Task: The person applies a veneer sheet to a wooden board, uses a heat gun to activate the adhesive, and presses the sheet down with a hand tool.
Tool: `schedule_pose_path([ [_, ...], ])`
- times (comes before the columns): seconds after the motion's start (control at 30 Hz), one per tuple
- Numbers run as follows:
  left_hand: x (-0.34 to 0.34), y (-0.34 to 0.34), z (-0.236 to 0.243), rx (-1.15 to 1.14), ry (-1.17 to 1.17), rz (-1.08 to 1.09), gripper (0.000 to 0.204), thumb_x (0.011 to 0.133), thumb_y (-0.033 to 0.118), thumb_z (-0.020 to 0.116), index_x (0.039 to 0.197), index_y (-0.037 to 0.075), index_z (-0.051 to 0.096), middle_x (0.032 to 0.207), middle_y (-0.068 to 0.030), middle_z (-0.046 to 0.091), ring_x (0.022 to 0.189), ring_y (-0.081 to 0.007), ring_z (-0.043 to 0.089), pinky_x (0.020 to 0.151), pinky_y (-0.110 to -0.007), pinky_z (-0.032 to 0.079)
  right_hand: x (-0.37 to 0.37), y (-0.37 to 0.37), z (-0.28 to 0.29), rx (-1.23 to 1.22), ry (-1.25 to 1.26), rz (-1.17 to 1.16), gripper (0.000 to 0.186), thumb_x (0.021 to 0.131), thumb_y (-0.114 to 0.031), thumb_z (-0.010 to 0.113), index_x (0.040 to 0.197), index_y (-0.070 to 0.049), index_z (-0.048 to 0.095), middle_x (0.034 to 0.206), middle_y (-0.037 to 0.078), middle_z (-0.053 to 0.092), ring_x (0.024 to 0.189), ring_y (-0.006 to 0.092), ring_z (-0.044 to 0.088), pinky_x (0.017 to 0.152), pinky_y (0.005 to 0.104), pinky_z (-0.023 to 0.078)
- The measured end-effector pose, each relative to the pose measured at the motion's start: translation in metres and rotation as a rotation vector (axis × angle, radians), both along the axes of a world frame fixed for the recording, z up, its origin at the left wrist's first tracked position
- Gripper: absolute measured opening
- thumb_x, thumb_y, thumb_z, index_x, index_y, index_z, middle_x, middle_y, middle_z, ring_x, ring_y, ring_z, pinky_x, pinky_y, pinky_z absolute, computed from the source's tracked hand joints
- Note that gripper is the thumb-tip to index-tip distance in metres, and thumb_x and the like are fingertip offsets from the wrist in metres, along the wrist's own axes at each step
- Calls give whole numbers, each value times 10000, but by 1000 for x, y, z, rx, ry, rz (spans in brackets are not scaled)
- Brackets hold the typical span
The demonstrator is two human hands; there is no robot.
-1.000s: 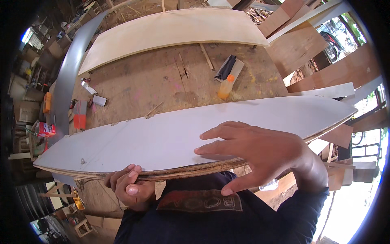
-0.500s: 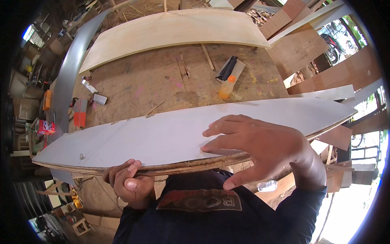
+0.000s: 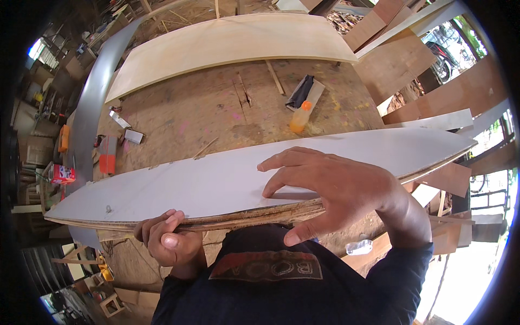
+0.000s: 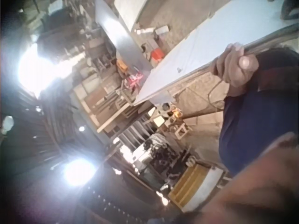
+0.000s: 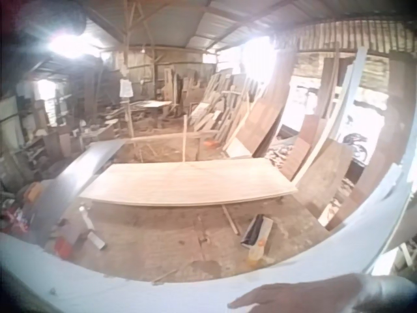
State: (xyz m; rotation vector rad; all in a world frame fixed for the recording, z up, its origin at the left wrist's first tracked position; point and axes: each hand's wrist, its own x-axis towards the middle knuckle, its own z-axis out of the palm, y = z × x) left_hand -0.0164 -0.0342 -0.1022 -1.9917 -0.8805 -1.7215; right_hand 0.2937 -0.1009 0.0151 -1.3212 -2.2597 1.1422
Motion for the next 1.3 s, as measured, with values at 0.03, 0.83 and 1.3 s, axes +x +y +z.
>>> schedule_pose_path([
  [0.03,-1,0,0,-8,4,-9,347,1139,257,385,905,101,588,617,30,639,572,-123,617,720,-347,495,0,-1,0,7,9,-11,688,857,-571,878,1307,-85,691,1561,221,536,1447,426,506,1193,504,429],
  [0.83,4,6,-7,41,-94,-34,317,1110,263,400,900,149,609,642,87,666,622,-79,670,838,-312,453,1,-2,1,208,201,-630,186,962,-160,850,941,-6,747,956,91,791,909,161,742,820,330,577],
  [1.3,2,1,-6,19,-86,-35,317,1109,274,411,896,149,609,653,82,673,628,-77,668,827,-307,445,-3,-6,-1,142,70,-726,379,1096,-238,693,816,-24,554,659,5,437,640,119,361,569,353,349],
])
